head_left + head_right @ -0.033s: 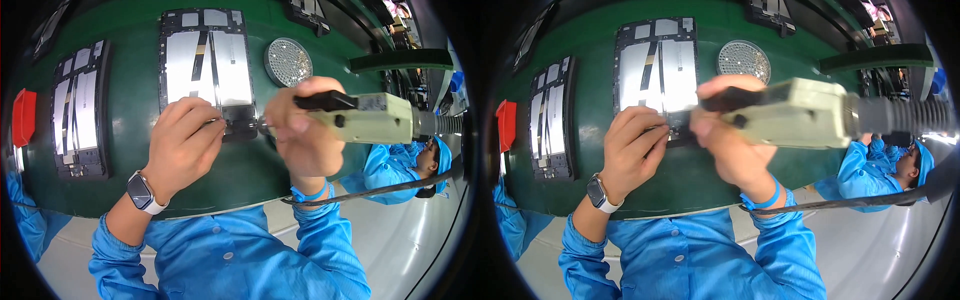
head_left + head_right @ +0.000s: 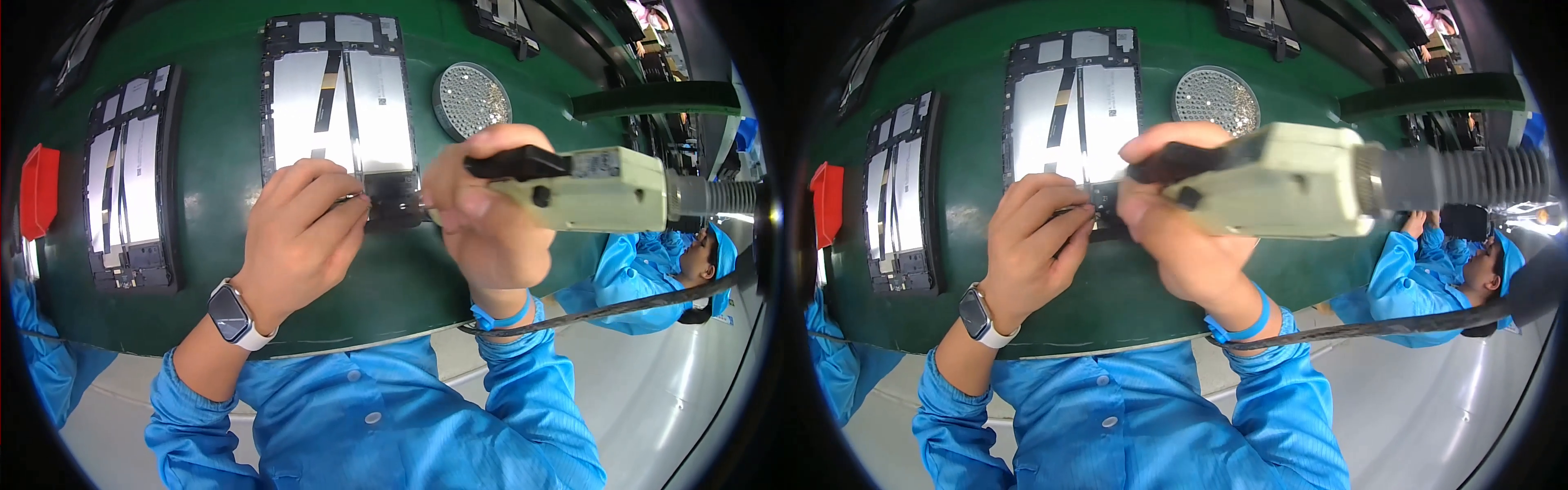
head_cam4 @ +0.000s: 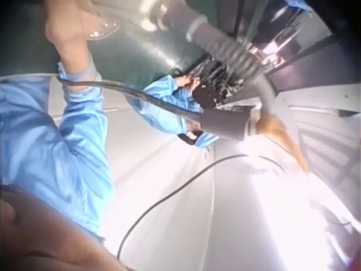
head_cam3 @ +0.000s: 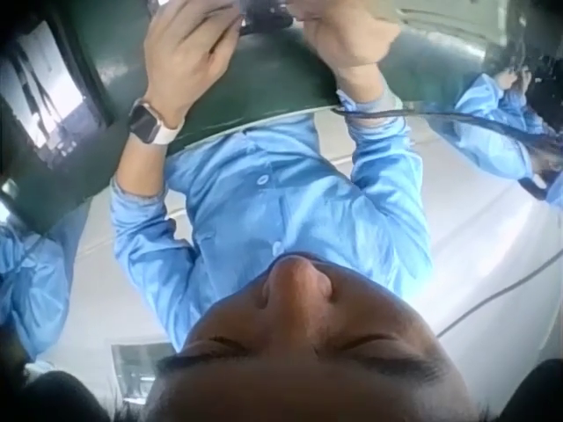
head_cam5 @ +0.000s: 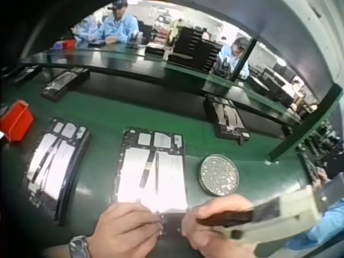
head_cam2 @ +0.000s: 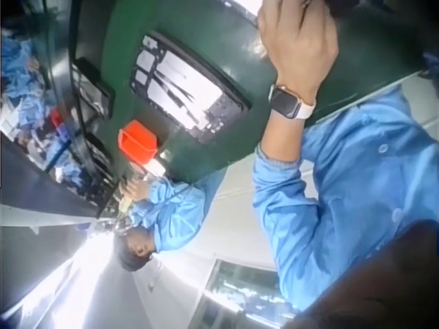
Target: The person assembles tablet screen components by fastening screws with an electric screwdriver.
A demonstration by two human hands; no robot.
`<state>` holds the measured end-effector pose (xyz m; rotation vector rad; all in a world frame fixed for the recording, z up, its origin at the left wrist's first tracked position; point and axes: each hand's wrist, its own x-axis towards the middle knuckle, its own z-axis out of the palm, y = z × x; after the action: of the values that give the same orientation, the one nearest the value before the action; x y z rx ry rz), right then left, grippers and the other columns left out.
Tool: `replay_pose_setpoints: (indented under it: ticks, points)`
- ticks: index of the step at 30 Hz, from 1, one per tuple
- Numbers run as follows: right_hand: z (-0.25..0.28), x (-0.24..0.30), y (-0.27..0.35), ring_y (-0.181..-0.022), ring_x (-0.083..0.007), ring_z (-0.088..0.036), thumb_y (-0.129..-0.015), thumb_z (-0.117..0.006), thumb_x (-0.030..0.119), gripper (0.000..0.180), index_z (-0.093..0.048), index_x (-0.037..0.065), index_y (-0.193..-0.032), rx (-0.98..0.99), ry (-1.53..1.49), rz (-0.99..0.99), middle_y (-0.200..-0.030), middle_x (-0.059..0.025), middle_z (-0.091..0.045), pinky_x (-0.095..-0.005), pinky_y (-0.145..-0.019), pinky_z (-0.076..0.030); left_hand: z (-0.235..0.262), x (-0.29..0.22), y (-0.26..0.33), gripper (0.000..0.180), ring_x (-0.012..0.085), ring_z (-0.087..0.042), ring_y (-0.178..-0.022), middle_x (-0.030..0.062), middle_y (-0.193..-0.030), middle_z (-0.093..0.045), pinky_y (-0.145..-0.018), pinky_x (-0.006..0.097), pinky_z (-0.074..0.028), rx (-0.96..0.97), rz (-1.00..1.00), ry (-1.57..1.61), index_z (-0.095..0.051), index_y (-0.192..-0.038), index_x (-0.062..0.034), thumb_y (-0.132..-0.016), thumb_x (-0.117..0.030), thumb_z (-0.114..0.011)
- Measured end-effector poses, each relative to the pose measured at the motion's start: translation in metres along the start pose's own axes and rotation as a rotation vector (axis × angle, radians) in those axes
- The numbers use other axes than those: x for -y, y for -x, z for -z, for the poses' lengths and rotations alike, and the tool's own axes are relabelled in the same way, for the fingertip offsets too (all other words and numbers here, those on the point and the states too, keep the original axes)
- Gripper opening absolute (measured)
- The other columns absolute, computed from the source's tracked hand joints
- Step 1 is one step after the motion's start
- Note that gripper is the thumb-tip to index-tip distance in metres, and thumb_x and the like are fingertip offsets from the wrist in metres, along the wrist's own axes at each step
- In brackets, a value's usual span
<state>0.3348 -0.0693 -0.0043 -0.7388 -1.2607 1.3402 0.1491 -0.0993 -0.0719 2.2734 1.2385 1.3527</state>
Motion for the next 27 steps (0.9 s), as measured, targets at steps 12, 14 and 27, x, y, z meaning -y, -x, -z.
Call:
replay_pose_setpoints:
  ticks: [12, 14, 27]
  points:
    - [0.002, -0.021, -0.002, -0.068, -0.0073, -0.054, -0.077, -0.061, -0.012, 0.035, -0.058, -0.002, -0.109, 0.176, 0.097, 0.074, -0.079, -0.0038, -0.059, -0.0229, -0.059, -0.044, 0.001, -0.005, -0.005, 0.016, 0.0266, -0.060, -0.091, 0.0083, -0.092, -0.061, -0.075, 0.037, -0.051, 0.072, 0.018, 0.013, -0.068, -0.080, 0.0009, -0.067, -0.002, -0.076]
    - [-0.009, -0.017, -0.002, -0.062, -0.0112, -0.050, -0.076, -0.059, -0.007, 0.033, -0.055, -0.003, -0.109, 0.154, 0.144, 0.041, -0.072, -0.0055, -0.056, -0.0280, -0.059, -0.044, 0.002, -0.004, -0.004, 0.018, 0.0262, -0.059, -0.093, 0.0082, -0.093, -0.060, -0.075, 0.037, -0.051, 0.100, 0.022, 0.016, -0.067, -0.081, 0.0006, -0.064, -0.002, -0.075]
    - [-0.004, -0.022, -0.006, -0.056, -0.0162, -0.050, -0.076, -0.059, -0.004, 0.032, -0.055, -0.004, -0.108, 0.090, 0.204, 0.115, -0.068, -0.0099, -0.055, -0.0308, -0.053, -0.044, 0.001, -0.015, -0.007, 0.013, 0.0244, -0.058, -0.090, 0.0079, -0.092, -0.057, -0.070, 0.036, -0.053, 0.272, 0.110, -0.126, -0.063, -0.083, 0.0000, -0.072, -0.007, -0.067]
